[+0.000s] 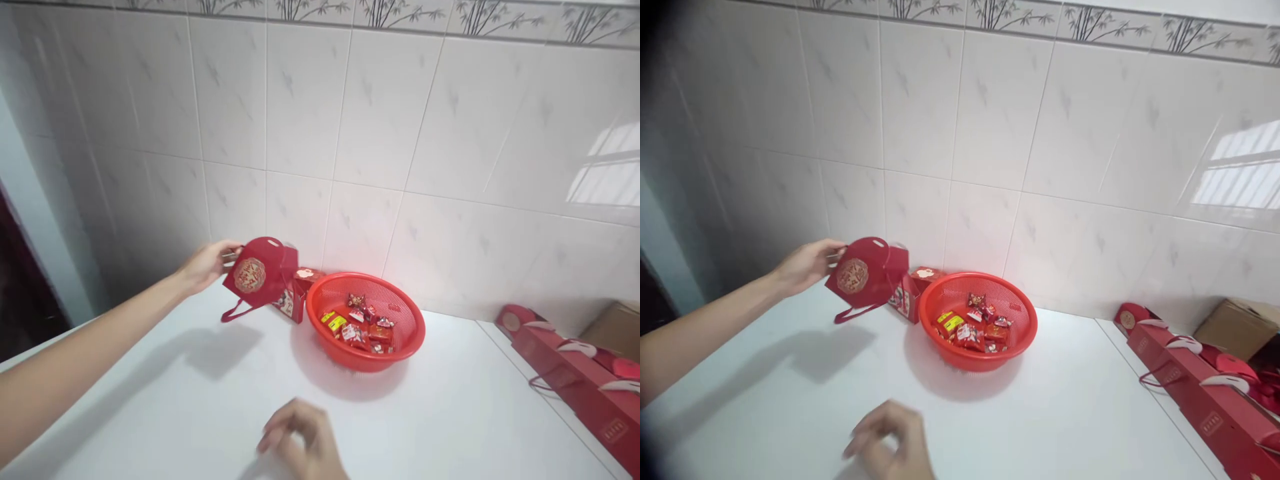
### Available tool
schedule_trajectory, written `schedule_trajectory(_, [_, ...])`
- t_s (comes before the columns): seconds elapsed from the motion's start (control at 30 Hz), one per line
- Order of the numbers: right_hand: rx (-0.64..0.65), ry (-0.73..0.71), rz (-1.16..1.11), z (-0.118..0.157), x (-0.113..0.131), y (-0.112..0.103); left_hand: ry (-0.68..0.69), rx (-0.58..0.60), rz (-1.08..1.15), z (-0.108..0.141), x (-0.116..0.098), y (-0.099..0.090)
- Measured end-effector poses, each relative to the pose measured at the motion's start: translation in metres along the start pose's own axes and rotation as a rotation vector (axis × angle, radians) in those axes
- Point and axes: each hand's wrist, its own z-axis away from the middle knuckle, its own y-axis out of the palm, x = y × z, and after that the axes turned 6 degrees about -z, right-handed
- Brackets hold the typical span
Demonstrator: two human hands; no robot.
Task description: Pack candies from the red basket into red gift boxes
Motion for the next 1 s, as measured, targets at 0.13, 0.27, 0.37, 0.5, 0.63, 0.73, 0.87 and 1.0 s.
schedule_trajectory(0.13, [-0.474,-0.046,-0.26,0.002,0.031,-0.029,-0.185,0.28,0.242,0.065,0.01,0.033])
schedule_trajectory(0.27, [-0.455,-0.053,-0.316,0.019,0.051,-0.048,-0.025,0.451,0.258,0.112,0.031,0.062])
schedule_trajectory(0.37, [-0.49,-0.043,-0.246,0.033,0.056,-0.055,0.168,0.506,0.217,0.13,0.046,0.077])
schedule_trajectory(0.5, [-0.567,-0.031,0.019,0.046,0.059,-0.056,0.247,0.522,0.164,0.143,0.062,0.087])
schedule_trajectory(0.63, [-0.585,0.059,0.097,0.049,0.058,-0.05,0.266,0.572,-0.017,0.149,0.07,0.093])
schedule_trajectory(0.73, [-0.588,0.095,0.155,0.049,0.058,-0.045,0.242,0.624,-0.09,0.144,0.071,0.093])
schedule_trajectory(0.87, [-0.589,0.081,0.213,0.052,0.065,-0.042,0.21,0.753,-0.254,0.139,0.058,0.083])
schedule_trajectory(1.0, [-0.601,0.004,0.362,0.057,0.077,-0.04,0.303,0.771,-0.498,0.156,0.035,0.077])
